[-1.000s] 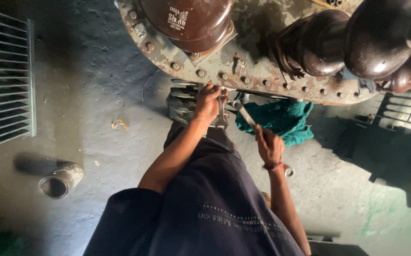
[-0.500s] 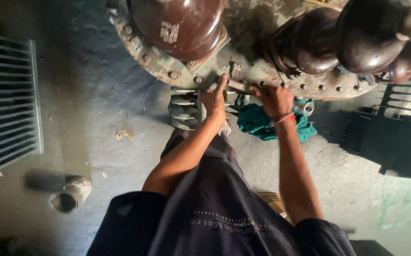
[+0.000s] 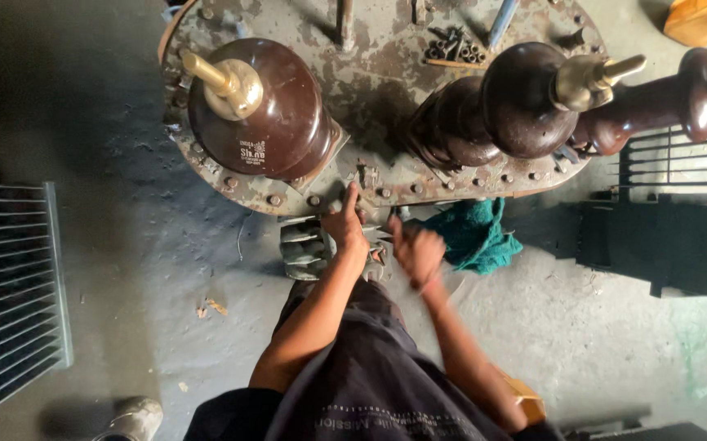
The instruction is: The person uses a wrench to tighten bolts on a large industrial machine with brown insulators. They repeatedly apply the wrench to different bolts, occasionally using a cloth to wipe the surface. The task involves methodical tightening of multiple fasteners on the equipment.
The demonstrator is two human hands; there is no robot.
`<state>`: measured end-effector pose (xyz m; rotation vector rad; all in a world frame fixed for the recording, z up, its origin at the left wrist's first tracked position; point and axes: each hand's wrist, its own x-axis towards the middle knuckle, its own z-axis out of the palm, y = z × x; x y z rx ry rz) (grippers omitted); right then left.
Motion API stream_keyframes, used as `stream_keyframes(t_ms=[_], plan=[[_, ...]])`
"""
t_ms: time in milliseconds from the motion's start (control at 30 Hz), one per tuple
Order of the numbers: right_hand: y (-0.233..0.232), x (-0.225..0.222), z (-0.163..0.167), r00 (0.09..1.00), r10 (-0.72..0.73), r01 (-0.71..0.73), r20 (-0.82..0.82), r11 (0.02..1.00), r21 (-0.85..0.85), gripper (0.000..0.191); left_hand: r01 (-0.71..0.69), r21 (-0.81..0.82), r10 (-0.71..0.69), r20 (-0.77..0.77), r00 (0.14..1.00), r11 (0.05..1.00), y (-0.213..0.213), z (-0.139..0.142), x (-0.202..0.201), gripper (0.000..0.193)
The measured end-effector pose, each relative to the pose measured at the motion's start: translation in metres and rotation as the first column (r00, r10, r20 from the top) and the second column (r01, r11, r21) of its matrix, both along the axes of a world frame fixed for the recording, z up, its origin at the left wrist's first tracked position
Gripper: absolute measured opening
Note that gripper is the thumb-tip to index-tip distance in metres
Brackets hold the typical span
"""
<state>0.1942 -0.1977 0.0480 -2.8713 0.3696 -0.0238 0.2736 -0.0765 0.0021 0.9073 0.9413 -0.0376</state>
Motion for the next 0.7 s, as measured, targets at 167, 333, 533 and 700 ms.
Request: stream_keyframes(t_ms=[167,333,533,700], plan=[[0.003,-0.018,-0.001,0.911,0.400,-0.401,0.102,0.916,-0.010,0.042,0.173,0.084,-0.152,-0.216,0.965,0.981,0.005,-0.004,0.000,0.068],[-0.044,0.036,0.008,0.940,0.341,-0.340,0.001,0.939,0.047,0.038,0.177,0.202,-0.165,-0.076,0.983,0.963,0.006,0.004,-0.002,0.068],[0.018,-0.014,0.001,0.981,0.177,-0.166,-0.079,0.977,0.134,0.036,0.159,0.024,-0.152,-0.179,0.972,0.987,0.010,0.007,0.002,0.073],[-0.034,0.030,-0.003,0.883,0.422,-0.428,-0.206,0.904,0.018,0.034,0.064,0.100,-0.060,-0.036,0.998,0.993,0.009,-0.004,0.005,0.063]])
